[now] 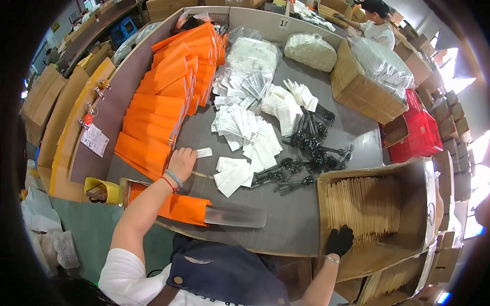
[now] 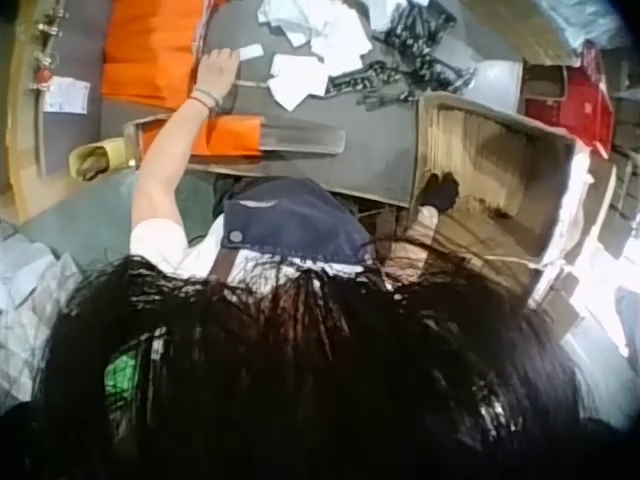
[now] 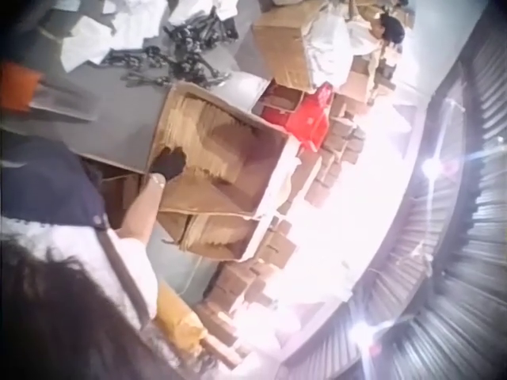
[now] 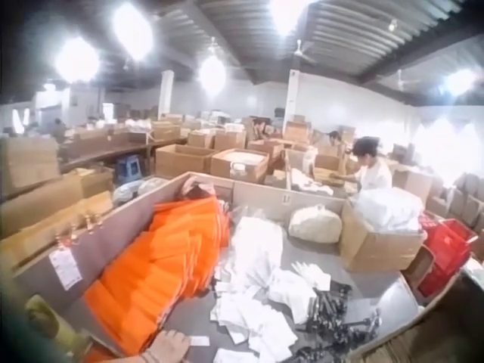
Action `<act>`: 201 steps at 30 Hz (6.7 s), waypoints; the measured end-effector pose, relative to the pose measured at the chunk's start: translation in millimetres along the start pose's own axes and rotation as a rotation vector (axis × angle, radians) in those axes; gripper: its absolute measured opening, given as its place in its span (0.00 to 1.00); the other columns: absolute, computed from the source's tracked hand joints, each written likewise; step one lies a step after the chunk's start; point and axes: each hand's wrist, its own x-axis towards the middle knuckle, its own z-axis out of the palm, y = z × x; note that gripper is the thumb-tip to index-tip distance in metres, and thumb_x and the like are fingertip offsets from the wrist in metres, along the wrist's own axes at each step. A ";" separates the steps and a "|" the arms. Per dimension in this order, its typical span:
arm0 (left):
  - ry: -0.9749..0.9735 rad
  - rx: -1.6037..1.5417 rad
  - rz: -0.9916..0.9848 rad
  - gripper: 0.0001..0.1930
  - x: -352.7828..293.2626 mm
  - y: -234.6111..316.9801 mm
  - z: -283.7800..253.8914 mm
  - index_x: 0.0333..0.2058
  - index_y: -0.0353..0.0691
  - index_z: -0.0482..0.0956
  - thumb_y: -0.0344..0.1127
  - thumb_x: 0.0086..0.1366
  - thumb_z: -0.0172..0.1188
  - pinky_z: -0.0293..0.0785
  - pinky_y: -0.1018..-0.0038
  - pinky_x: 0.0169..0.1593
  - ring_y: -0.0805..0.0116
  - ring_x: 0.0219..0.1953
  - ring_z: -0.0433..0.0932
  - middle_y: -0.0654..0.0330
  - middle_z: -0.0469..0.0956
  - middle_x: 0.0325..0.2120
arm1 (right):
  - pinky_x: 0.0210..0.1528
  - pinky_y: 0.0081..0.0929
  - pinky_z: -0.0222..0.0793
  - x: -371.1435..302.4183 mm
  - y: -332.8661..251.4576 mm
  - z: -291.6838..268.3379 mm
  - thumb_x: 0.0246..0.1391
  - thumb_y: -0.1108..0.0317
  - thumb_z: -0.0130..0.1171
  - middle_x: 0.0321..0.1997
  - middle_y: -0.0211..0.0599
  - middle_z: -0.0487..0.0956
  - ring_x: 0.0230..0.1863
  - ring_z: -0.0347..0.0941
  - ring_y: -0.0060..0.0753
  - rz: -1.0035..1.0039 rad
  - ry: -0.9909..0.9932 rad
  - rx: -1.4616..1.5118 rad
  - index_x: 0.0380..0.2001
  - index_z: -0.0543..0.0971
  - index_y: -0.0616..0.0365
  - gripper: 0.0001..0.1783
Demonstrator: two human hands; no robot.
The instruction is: Packaging items into paper sleeves using a wooden rod to assist in the process.
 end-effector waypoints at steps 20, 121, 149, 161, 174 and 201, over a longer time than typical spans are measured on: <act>-0.333 -0.514 -0.187 0.20 0.5 127.0 -49.9 0.37 0.38 0.71 0.37 0.49 0.70 0.74 0.59 0.41 0.50 0.38 0.78 0.48 0.77 0.34 | 0.61 0.37 0.61 -1.1 -94.7 16.7 0.61 0.69 0.47 0.53 0.55 0.72 0.57 0.67 0.50 -0.176 0.038 0.559 0.51 0.70 0.68 0.18; -0.130 -0.531 0.289 0.35 13.7 109.0 -13.6 0.56 0.43 0.70 0.42 0.48 0.71 0.61 0.56 0.62 0.43 0.59 0.62 0.51 0.67 0.57 | 0.53 0.38 0.64 -46.3 -193.8 -24.4 0.42 0.63 0.70 0.46 0.40 0.76 0.50 0.69 0.45 -0.693 -0.084 0.621 0.44 0.78 0.54 0.23; 0.043 -0.464 -0.156 0.25 53.1 59.4 -34.9 0.38 0.43 0.79 0.52 0.45 0.70 0.62 0.53 0.46 0.54 0.46 0.67 0.59 0.71 0.41 | 0.54 0.40 0.65 -2.8 -11.2 -10.0 0.50 0.67 0.64 0.46 0.48 0.74 0.48 0.70 0.51 0.018 0.122 0.131 0.45 0.76 0.63 0.20; -0.027 -0.201 -0.218 0.09 82.6 75.1 -20.8 0.35 0.47 0.83 0.41 0.56 0.63 0.61 0.58 0.44 0.60 0.40 0.70 0.63 0.75 0.32 | 0.48 0.42 0.66 1.9 -18.8 -1.6 0.54 0.74 0.54 0.40 0.48 0.73 0.46 0.68 0.51 0.044 -0.041 -0.029 0.35 0.73 0.63 0.06; 0.245 -0.461 -0.059 0.05 94.4 95.6 -20.1 0.29 0.40 0.75 0.32 0.53 0.60 0.67 0.57 0.45 0.54 0.45 0.72 0.54 0.76 0.43 | 0.48 0.40 0.68 -0.9 -11.3 -3.8 0.52 0.67 0.57 0.39 0.46 0.73 0.46 0.69 0.48 0.001 -0.114 -0.119 0.34 0.70 0.60 0.10; -0.057 -0.608 0.128 0.20 69.5 139.0 -22.2 0.47 0.39 0.74 0.29 0.54 0.62 0.71 0.61 0.38 0.52 0.34 0.77 0.51 0.77 0.32 | 0.37 0.32 0.69 36.5 -150.3 5.5 0.59 0.66 0.53 0.30 0.42 0.73 0.31 0.71 0.42 -0.383 0.192 0.924 0.37 0.74 0.63 0.10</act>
